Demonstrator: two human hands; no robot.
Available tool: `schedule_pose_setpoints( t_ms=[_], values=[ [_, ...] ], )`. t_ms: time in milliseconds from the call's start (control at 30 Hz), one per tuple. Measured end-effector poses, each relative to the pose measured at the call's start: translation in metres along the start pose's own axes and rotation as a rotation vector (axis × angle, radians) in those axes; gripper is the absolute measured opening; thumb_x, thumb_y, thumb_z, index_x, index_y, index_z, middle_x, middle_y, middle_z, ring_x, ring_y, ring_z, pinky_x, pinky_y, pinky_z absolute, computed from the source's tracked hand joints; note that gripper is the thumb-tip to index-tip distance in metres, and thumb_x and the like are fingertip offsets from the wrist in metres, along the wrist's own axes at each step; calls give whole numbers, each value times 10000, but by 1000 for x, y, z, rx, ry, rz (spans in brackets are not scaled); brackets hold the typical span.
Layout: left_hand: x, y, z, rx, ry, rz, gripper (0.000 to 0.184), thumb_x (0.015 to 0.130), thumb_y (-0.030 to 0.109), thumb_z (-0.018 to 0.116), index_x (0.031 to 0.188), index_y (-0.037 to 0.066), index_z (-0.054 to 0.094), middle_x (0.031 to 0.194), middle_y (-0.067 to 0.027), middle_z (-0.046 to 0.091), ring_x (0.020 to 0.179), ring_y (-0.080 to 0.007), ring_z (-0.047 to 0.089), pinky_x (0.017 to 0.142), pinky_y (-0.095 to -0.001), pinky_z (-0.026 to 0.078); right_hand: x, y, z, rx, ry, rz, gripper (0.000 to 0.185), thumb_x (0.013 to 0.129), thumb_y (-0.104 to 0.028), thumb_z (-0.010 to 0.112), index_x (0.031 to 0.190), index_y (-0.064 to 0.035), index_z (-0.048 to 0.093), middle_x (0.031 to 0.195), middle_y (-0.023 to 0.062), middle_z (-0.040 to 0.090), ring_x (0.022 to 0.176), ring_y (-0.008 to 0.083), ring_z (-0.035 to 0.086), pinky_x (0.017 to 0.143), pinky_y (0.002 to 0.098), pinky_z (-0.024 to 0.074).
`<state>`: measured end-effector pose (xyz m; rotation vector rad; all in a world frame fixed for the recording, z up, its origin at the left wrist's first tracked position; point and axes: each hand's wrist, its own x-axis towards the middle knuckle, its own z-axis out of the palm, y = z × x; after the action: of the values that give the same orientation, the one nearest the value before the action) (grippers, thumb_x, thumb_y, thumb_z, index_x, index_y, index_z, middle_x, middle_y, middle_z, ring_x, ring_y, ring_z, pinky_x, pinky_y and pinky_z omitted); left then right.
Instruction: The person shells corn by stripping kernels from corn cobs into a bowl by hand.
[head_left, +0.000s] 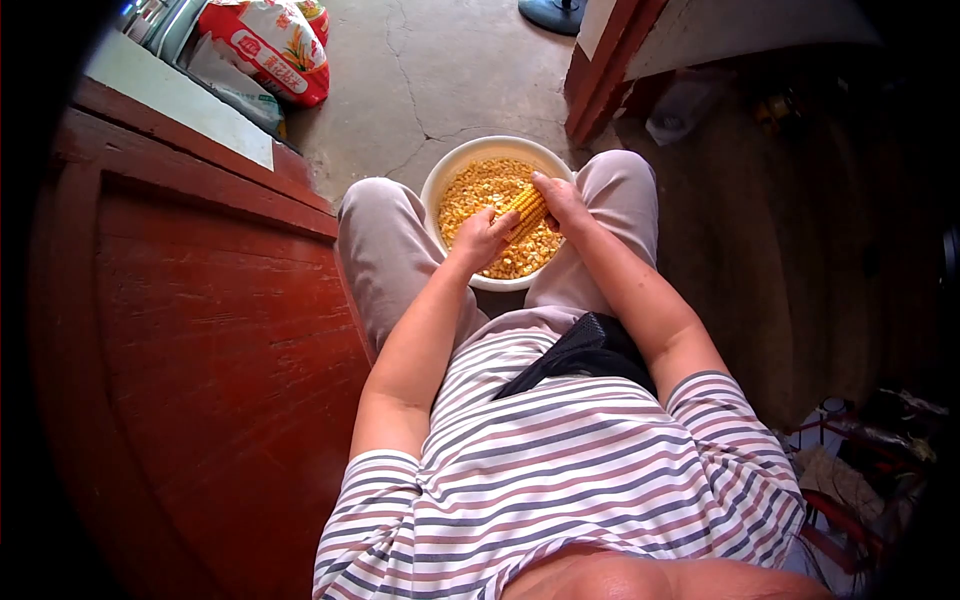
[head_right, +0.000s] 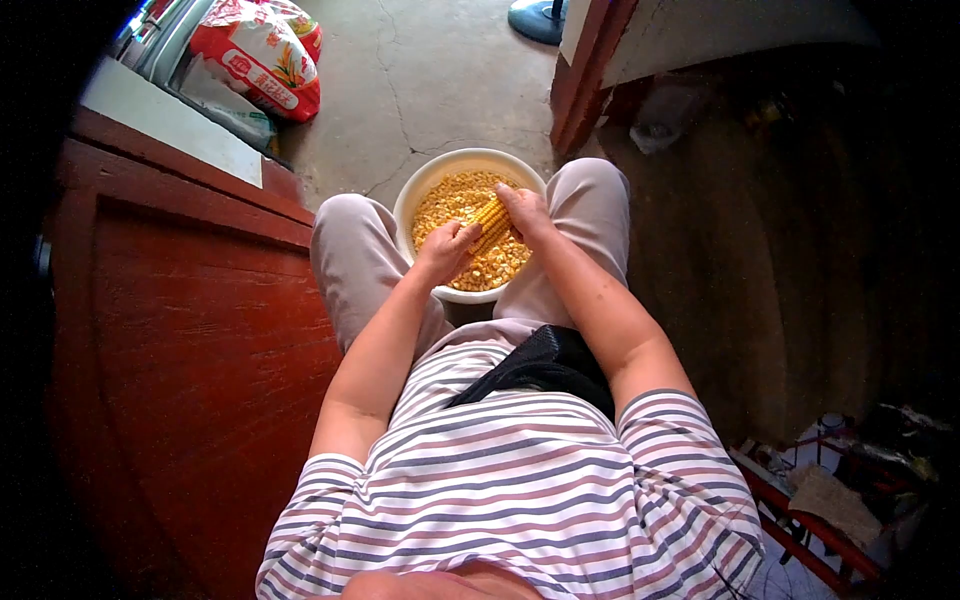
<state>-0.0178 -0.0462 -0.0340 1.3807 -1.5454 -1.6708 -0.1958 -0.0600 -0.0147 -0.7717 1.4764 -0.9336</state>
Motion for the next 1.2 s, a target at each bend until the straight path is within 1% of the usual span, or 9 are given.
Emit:
schedule_pose_setpoints(
  t_ms=[100,333,433,500,767,867,933,1033,1200],
  values=[
    [5,-8,-1,-70,-23,-12,375,861,383,526,825,10,547,662,-67,535,555,-147,520,485,-287,419,6,3,-1,-27,15,13,384,837,-421,531,708,-59,539,496,12,448,343,109,383,318,263,287],
    [-7,10,-5,-495,-193,-72,253,885,304,499,853,54,522,646,12,429,496,-83,402,446,-221,372,6,2,-5,14,-41,17,398,835,-438,531,690,-67,535,493,13,452,335,114,384,303,265,281],
    [-4,5,-3,-323,-110,-68,334,869,382,510,881,49,533,676,-49,533,548,-162,522,505,-289,439,5,2,-5,-5,-8,33,397,835,-437,531,686,-69,536,491,12,451,326,117,377,294,266,276],
    [-24,31,-1,680,139,185,443,837,477,512,920,43,541,761,-140,618,696,-281,612,622,-384,474,3,2,-3,-2,-11,47,400,834,-443,534,687,-71,538,491,10,452,320,117,372,294,266,278],
    [-17,29,-2,706,115,82,539,836,569,412,939,60,553,824,-219,622,816,-379,597,722,-464,449,-4,-6,-2,60,-116,30,389,833,-445,542,725,-71,541,489,-5,448,317,92,358,288,241,265],
    [-10,18,-1,644,122,90,455,879,480,415,900,50,563,790,-187,632,738,-319,623,670,-418,471,-1,-4,-3,87,-102,17,381,831,-438,550,737,-69,544,496,-6,451,321,90,356,291,239,264],
    [-7,10,-2,-151,-94,-62,393,916,383,406,894,27,572,744,-119,618,656,-199,612,587,-322,482,4,-1,-4,97,-102,15,378,830,-434,554,744,-66,548,505,-4,457,327,91,359,295,241,268],
    [-11,14,-1,-440,-111,-109,392,926,379,400,969,16,542,642,-73,563,534,-159,582,458,-267,482,8,2,-4,79,-63,24,374,832,-425,555,768,-57,558,532,5,472,345,92,367,307,247,279],
    [-19,28,-4,-524,-154,-192,417,919,402,421,991,3,517,717,-90,577,532,-162,565,485,-279,497,1,-6,1,135,0,-13,386,837,-436,545,760,-59,570,521,1,455,341,98,353,307,257,266]
  ],
)
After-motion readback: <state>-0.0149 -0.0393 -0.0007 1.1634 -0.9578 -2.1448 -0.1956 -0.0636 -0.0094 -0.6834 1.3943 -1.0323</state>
